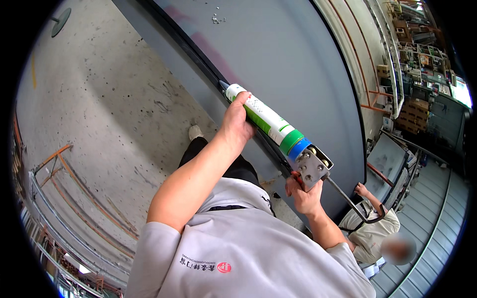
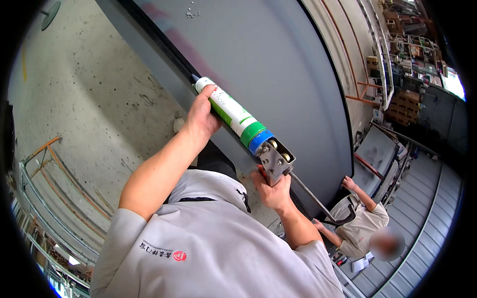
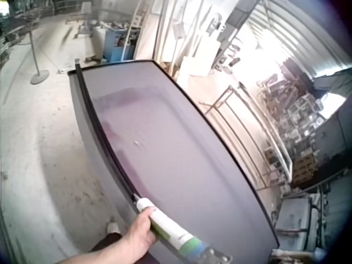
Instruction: The person positions a large rectangular panel on a frame with a helper, applies a bead of sealant along the edges using a sealant gun, and manually attaches long frame pieces and metal clips to the edges of the panel.
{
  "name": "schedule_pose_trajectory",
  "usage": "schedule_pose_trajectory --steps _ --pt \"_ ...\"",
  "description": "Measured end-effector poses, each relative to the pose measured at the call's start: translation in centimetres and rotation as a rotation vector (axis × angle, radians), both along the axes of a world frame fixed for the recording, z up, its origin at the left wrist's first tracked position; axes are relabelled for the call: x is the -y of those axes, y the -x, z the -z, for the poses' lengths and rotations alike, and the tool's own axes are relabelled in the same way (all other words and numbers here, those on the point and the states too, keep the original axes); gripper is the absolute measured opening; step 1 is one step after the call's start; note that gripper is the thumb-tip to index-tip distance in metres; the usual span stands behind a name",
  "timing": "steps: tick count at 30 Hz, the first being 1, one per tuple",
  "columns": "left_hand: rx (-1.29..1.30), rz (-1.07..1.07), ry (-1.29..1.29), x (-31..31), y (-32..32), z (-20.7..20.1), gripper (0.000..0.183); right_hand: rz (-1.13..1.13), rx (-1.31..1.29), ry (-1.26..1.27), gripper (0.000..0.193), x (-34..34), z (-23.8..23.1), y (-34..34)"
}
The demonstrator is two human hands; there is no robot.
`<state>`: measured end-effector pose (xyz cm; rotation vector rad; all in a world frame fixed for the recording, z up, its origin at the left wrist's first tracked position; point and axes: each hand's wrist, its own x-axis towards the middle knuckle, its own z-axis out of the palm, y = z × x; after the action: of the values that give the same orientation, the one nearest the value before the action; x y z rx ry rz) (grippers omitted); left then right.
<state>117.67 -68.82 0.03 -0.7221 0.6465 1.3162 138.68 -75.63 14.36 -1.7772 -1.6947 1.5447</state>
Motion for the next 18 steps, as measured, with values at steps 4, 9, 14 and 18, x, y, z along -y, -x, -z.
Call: schedule_pose_trajectory --steps 4,9,14,18 --pt "-0.013 -0.014 -0.017 1.3 -3.6 -0.1 0.029 -0.03 0.036 0.035 0.01 1.2 -0.6 -3.2" --pt "-0.02 0.001 -0.005 2.5 -7.8 -0.3 0.027 -0.09 0.08 -0.029 0.007 2.7 -0.1 -8.7" --pt "0.003 0.0 -0.001 4.1 -12.1 -0.4 0.026 -0.001 0.173 0.06 0.016 4.3 -1.1 -12.4" --pt "0.032 0.047 0.003 4.9 -14.5 -0.4 0.02 0.047 0.194 0.102 0.016 5.8 -1.0 -15.0"
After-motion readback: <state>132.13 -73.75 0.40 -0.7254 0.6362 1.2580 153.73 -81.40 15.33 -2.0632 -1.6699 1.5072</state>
